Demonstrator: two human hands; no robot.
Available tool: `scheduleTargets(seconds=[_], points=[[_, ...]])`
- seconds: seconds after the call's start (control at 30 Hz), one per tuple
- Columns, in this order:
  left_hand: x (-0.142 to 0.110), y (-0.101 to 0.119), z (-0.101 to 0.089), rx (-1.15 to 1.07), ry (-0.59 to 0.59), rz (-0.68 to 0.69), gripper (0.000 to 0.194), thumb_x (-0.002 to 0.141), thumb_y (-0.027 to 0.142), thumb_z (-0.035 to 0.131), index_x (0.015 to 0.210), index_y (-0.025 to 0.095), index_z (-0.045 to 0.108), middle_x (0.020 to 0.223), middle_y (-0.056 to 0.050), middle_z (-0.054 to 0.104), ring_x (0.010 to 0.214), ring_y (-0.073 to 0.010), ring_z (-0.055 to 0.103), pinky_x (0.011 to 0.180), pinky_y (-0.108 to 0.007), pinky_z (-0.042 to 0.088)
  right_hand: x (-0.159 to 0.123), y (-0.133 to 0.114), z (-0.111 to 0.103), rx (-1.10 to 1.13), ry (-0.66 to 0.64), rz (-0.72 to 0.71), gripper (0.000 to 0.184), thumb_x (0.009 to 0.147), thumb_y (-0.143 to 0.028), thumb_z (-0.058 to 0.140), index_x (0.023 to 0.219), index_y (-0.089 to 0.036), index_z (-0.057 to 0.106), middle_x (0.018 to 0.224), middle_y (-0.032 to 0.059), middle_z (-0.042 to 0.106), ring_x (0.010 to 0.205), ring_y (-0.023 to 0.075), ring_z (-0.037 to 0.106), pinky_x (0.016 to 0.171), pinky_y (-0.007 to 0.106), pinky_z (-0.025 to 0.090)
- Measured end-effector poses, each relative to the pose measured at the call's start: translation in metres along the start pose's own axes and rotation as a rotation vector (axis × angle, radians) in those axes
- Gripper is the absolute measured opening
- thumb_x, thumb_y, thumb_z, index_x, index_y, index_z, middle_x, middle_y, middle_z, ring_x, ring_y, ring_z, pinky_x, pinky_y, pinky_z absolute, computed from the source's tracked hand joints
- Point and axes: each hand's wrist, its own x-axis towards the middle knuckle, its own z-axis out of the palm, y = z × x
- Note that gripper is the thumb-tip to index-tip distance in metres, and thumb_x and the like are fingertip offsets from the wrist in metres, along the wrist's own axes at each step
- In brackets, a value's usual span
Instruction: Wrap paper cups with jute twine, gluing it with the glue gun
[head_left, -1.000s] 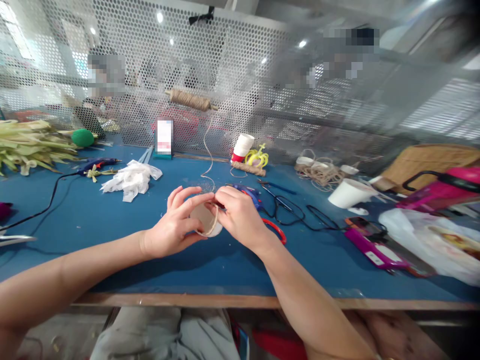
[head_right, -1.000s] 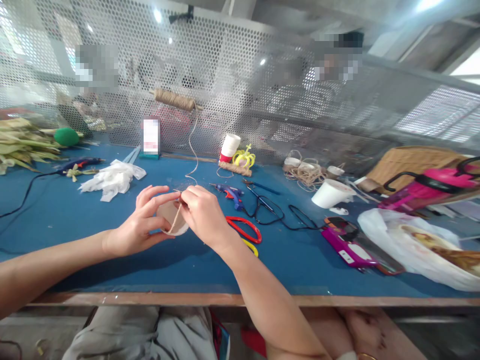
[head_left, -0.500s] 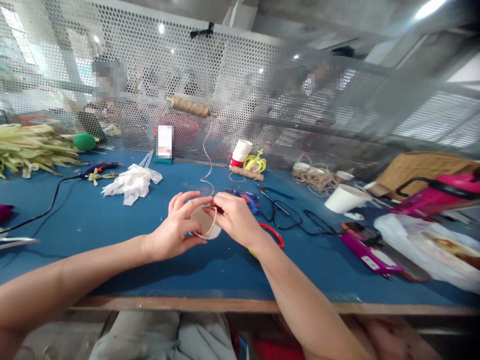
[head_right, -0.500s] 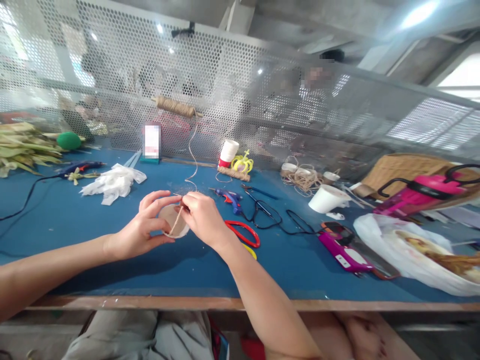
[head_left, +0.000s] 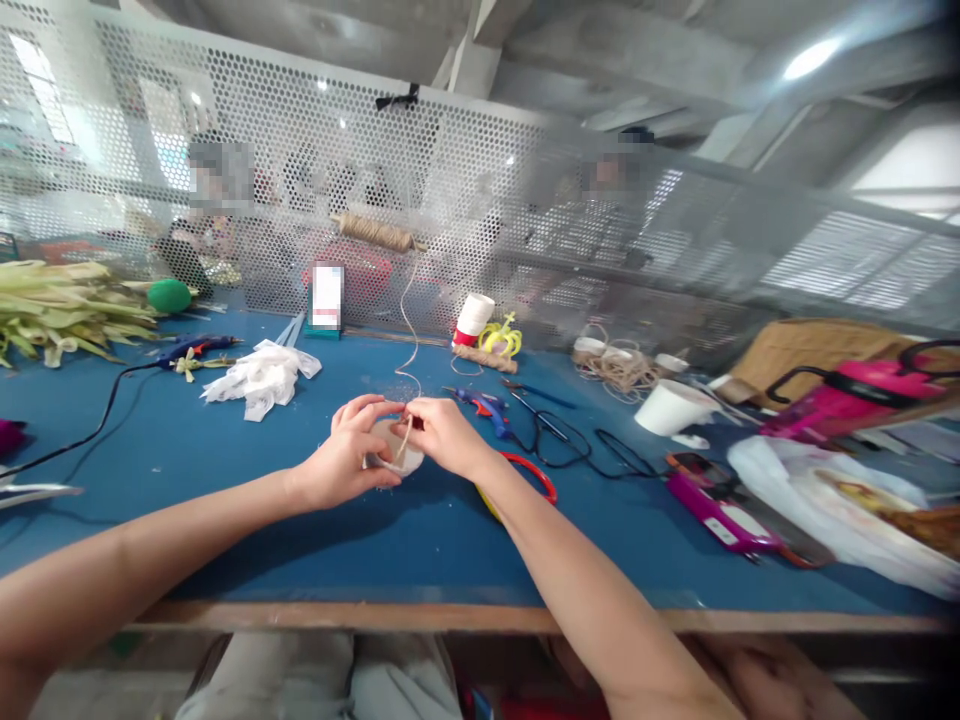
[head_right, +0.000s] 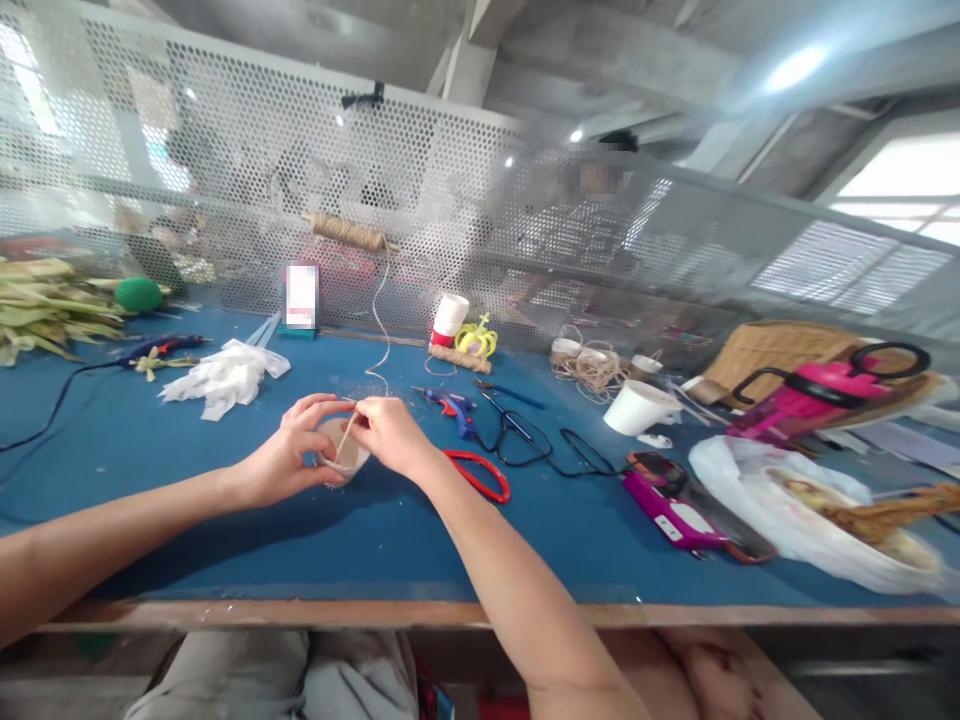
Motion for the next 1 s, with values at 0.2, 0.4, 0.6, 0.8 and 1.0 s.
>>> scheduleTargets(seconds=[0.2, 0.4, 0.6, 0.8, 1.0], points=[[0.0072, -0.0030, -0.0029, -0.018, -0.063, -0.077, 0.012, 0.060, 0.023, 0.072, 0.061, 0.016, 0.062, 0.124, -0.008, 0.049, 0.117, -0.0312, 0.034, 0.092, -0.056, 0.029, 0.0067, 0.0043, 0.0024, 0.082, -0.055, 0.094, 0.023, 0.074, -0.026, 0.057, 0.056, -0.013, 0.052, 0.054, -0.0007, 0.052, 0.052, 0.0090, 0.044, 0.051, 0.020, 0.032], [0.0077, -0.0082, -0.0018, -0.041, -0.058, -0.092, 0.011, 0.060, 0.023, 0.071, 0.063, 0.017, 0.063, 0.123, -0.009, 0.050, 0.116, -0.0302, 0.035, 0.092, -0.054, 0.031, 0.0094, 0.0058, 0.0010, 0.083, -0.094, 0.130, 0.017, 0.070, -0.025, 0.062, 0.060, -0.012, 0.058, 0.057, 0.0006, 0.056, 0.055, 0.0098, 0.047, 0.052, 0.020, 0.032], [0.0034, -0.0086, -0.0003, -0.042, -0.051, -0.098, 0.012, 0.062, 0.024, 0.070, 0.062, 0.017, 0.062, 0.124, -0.008, 0.048, 0.116, -0.0293, 0.035, 0.094, -0.052, 0.031, 0.0085, 0.0013, 0.0027, -0.002, -0.046, 0.101, 0.020, 0.074, -0.024, 0.058, 0.058, -0.012, 0.058, 0.055, 0.0006, 0.055, 0.052, 0.0088, 0.045, 0.051, 0.020, 0.030], [0.0020, -0.0070, 0.0003, -0.046, -0.039, -0.088, 0.012, 0.062, 0.023, 0.070, 0.059, 0.017, 0.060, 0.124, -0.006, 0.049, 0.116, -0.0288, 0.035, 0.095, -0.049, 0.031, 0.0087, 0.0003, 0.0039, -0.057, -0.025, 0.058, 0.018, 0.073, -0.019, 0.058, 0.057, -0.012, 0.057, 0.055, 0.0005, 0.054, 0.051, 0.0083, 0.044, 0.050, 0.019, 0.029], [0.0013, -0.0065, 0.0008, -0.056, -0.031, -0.070, 0.014, 0.063, 0.022, 0.069, 0.057, 0.016, 0.058, 0.124, -0.007, 0.048, 0.116, -0.0283, 0.036, 0.094, -0.049, 0.031, 0.0091, 0.0003, 0.0036, -0.081, -0.027, 0.037, 0.019, 0.074, -0.019, 0.057, 0.057, -0.012, 0.056, 0.055, 0.0007, 0.054, 0.051, 0.0082, 0.044, 0.050, 0.019, 0.028]])
